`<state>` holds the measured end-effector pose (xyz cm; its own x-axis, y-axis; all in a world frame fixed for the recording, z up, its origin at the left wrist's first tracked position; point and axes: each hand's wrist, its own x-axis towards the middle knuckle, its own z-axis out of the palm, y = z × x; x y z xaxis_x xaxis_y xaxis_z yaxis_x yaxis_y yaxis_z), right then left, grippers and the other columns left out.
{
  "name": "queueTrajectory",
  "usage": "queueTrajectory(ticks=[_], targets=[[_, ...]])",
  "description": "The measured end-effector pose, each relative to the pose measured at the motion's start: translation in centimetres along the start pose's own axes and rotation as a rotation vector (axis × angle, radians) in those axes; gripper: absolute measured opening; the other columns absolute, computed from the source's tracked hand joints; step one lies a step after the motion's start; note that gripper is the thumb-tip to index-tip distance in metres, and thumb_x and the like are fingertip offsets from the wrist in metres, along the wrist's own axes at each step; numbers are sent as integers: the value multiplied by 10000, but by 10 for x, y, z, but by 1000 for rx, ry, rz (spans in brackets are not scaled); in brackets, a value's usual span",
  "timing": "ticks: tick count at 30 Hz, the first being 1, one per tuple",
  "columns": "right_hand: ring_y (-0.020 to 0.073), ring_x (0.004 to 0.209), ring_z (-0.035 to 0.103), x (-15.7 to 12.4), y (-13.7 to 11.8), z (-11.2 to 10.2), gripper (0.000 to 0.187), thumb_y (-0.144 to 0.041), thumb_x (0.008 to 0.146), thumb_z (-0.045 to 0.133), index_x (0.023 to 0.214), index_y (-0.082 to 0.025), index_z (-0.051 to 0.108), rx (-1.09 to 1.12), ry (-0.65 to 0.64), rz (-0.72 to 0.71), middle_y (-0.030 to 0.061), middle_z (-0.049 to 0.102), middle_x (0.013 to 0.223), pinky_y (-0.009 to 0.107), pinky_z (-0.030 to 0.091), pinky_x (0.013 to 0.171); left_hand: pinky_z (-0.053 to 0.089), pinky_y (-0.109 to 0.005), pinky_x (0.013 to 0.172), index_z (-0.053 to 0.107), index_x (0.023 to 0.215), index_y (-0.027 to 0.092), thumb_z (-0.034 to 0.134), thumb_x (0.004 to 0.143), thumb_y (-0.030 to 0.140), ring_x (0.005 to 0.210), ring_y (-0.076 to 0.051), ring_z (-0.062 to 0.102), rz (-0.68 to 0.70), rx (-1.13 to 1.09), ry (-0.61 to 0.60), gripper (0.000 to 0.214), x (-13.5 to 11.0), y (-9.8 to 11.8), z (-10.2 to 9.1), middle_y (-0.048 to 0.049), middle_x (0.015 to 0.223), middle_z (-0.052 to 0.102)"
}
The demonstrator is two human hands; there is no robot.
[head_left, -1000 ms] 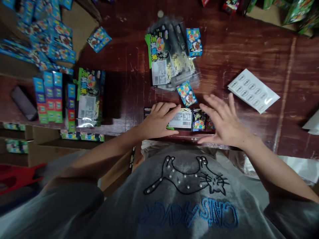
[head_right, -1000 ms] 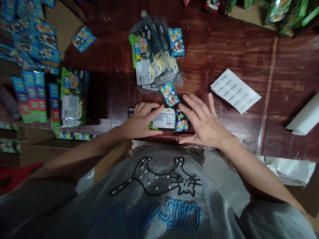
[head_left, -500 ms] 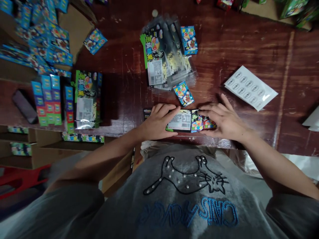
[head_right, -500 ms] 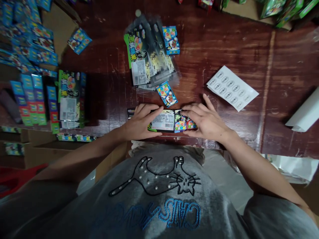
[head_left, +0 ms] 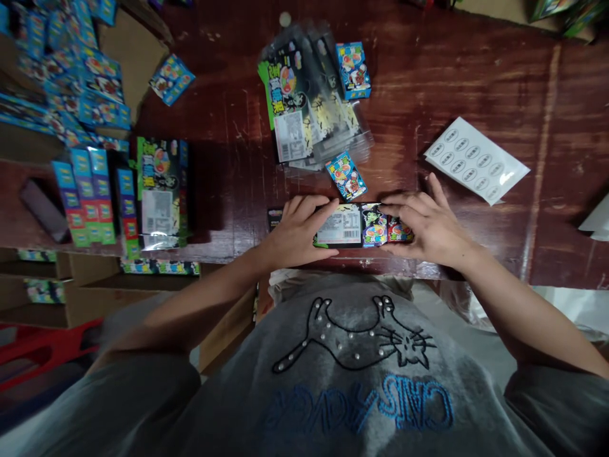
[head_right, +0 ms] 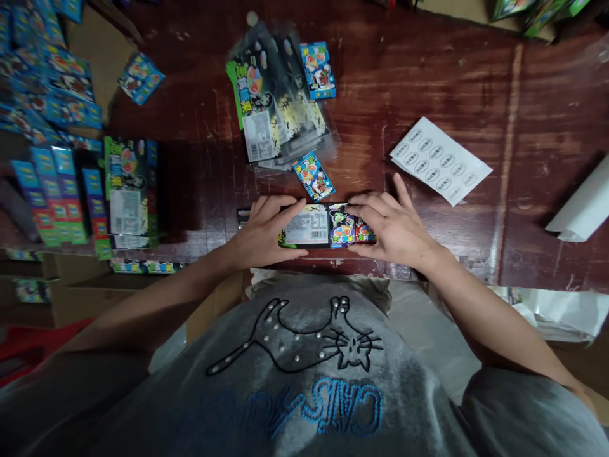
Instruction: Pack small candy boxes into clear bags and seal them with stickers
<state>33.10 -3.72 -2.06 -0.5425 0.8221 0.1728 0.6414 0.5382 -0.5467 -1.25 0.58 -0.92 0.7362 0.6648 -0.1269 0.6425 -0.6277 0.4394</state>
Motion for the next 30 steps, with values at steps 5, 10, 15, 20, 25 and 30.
queueTrajectory(ticks=[5, 10, 15, 20, 25, 30], targets=[[361, 1287, 677, -3, -4, 1, 680, -706, 951, 693, 1449, -249, 615, -81, 143, 102, 126, 716, 1434, 758, 197, 1328, 382, -567, 1188, 339, 1702, 255, 906, 792, 469, 1333, -390, 489, -33, -35, 29, 1094, -1, 3, 1, -160, 1515, 518], [348, 1263, 688, -7, -17, 10, 644, -683, 976, 672, 1457, -261, 604, -74, 104, 82, 103, 724, 1423, 790, 113, 1339, 398, -559, 1160, 348, 1699, 258, 909, 794, 473, 1316, -390, 489, -71, -29, 37, 1086, 0, 10, 4, -159, 1510, 521], [345, 1311, 694, -4, -28, 12, 697, -659, 997, 661, 1560, -264, 546, 4, -17, 3, 113, 708, 1472, 764, 47, 1365, 401, -535, 1143, 405, 1673, 254, 881, 832, 530, 1304, -382, 495, 25, -42, 15, 1005, 5, 15, 6, -158, 1487, 550], [494, 1537, 496, -15, -19, -7, 1214, -881, 854, 645, 1751, -170, 241, -4, -51, 54, 269, 457, 1703, 846, 20, 1314, 400, -538, 1128, 403, 1676, 243, 894, 817, 569, 1309, -395, 493, 41, -2, 37, 1042, 8, 16, 6, -169, 1498, 552], [442, 1464, 579, -28, -2, -10, 1069, -822, 875, 689, 1714, -253, 349, 55, -63, 38, 199, 613, 1586, 844, 100, 1311, 398, -540, 1114, 366, 1690, 233, 901, 812, 559, 1306, -397, 491, 49, 10, 41, 1079, 12, 20, 11, -175, 1503, 548], [370, 1418, 628, -14, 2, 11, 837, -658, 936, 741, 1618, -237, 501, 161, -21, -48, 167, 666, 1524, 756, 215, 1343, 385, -535, 1145, 327, 1702, 228, 889, 831, 545, 1328, -385, 480, 111, -9, 30, 1084, 18, 26, 15, -170, 1531, 529]])
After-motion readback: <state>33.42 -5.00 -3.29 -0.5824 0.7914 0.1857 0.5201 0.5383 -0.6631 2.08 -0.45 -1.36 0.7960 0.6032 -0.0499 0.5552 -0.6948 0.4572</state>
